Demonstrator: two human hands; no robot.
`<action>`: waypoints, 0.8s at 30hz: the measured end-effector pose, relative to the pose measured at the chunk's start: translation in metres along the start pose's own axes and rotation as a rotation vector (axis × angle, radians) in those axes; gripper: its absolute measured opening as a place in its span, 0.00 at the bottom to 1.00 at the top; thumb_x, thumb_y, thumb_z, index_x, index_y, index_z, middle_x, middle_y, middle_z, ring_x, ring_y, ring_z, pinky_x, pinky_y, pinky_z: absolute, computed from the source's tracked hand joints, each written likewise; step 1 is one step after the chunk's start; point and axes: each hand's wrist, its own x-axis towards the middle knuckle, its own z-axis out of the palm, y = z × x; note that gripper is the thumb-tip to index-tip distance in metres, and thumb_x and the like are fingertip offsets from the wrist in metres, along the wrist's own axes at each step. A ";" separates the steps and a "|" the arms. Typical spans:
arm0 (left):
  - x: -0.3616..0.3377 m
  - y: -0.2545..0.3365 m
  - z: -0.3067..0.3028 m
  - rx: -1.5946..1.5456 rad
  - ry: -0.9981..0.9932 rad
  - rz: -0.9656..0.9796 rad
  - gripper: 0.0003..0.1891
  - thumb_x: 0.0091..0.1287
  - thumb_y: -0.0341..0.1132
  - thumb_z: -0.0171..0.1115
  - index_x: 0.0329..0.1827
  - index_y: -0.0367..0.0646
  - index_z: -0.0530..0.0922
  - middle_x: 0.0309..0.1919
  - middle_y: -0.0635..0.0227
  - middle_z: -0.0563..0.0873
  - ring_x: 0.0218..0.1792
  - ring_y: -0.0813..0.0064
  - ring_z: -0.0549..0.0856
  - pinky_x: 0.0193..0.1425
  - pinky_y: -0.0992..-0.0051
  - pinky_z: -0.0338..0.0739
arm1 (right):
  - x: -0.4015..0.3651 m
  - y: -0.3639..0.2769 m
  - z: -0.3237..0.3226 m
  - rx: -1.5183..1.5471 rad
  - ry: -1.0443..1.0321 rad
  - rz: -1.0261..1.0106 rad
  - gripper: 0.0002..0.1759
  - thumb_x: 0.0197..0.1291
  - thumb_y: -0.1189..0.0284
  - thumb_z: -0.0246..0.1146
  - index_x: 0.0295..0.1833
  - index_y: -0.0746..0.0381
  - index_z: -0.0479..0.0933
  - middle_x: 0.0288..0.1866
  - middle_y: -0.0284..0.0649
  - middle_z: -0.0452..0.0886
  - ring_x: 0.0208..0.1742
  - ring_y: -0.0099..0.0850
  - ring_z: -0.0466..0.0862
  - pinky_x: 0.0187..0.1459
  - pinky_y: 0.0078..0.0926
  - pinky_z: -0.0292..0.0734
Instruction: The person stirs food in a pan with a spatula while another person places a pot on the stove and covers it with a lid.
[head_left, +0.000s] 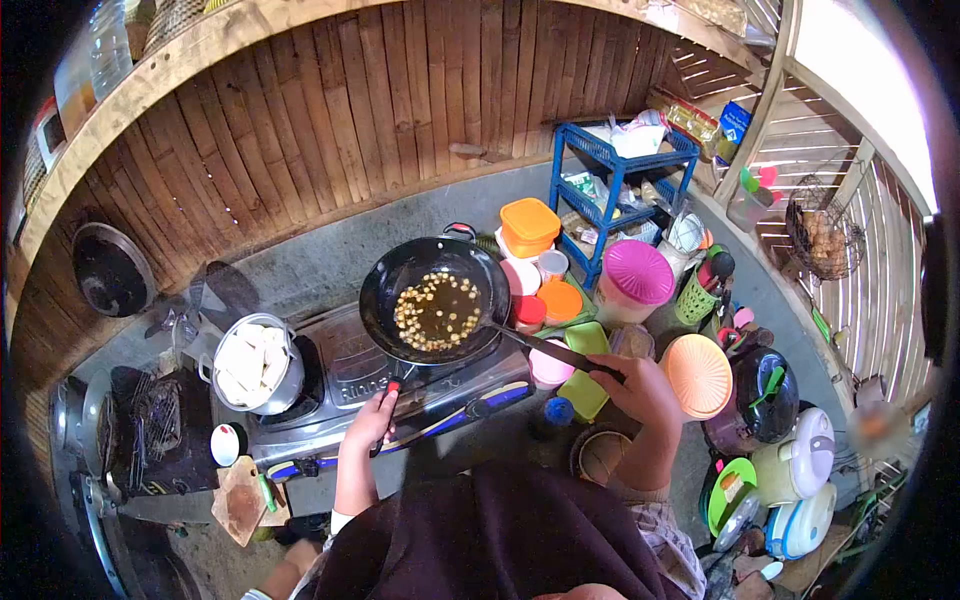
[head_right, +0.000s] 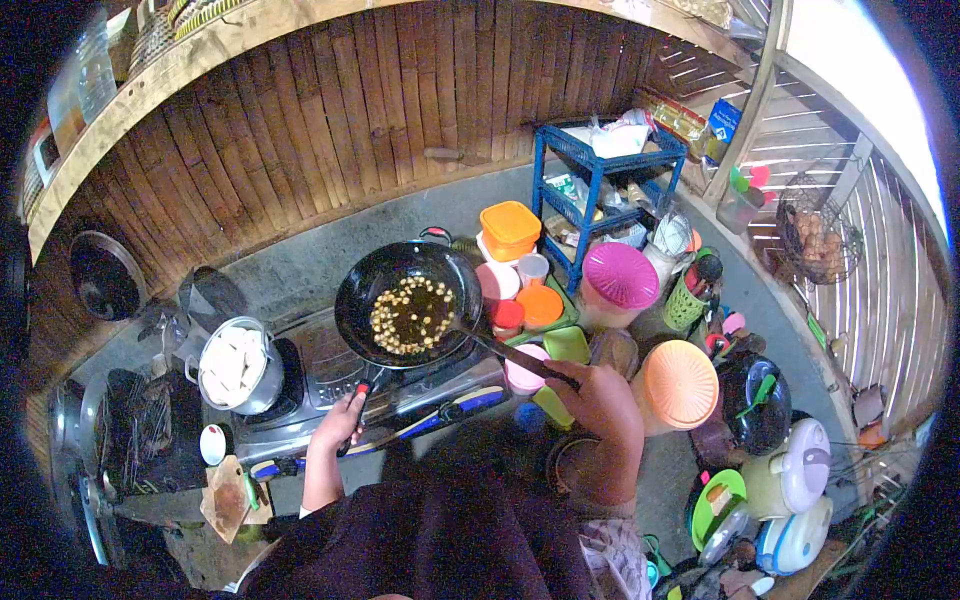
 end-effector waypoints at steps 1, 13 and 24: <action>0.001 -0.001 0.000 -0.001 0.001 0.000 0.26 0.70 0.50 0.46 0.61 0.37 0.61 0.13 0.70 0.70 0.09 0.80 0.68 0.13 0.78 0.64 | 0.000 -0.003 -0.001 -0.001 -0.019 -0.002 0.15 0.54 0.64 0.63 0.46 0.56 0.81 0.30 0.51 0.80 0.30 0.48 0.81 0.34 0.41 0.75; 0.008 -0.009 -0.001 -0.012 -0.005 0.037 0.22 0.70 0.49 0.46 0.54 0.37 0.64 0.13 0.70 0.71 0.09 0.80 0.68 0.12 0.79 0.63 | 0.026 0.012 0.066 0.148 -0.041 -0.127 0.15 0.55 0.67 0.62 0.48 0.59 0.77 0.34 0.49 0.81 0.36 0.45 0.81 0.39 0.34 0.75; 0.008 -0.011 0.000 -0.042 -0.014 0.035 0.21 0.70 0.49 0.46 0.53 0.38 0.66 0.14 0.71 0.70 0.10 0.81 0.68 0.12 0.79 0.63 | 0.064 0.004 0.130 0.336 0.067 -0.210 0.15 0.57 0.67 0.61 0.49 0.61 0.75 0.35 0.52 0.80 0.37 0.45 0.82 0.39 0.33 0.75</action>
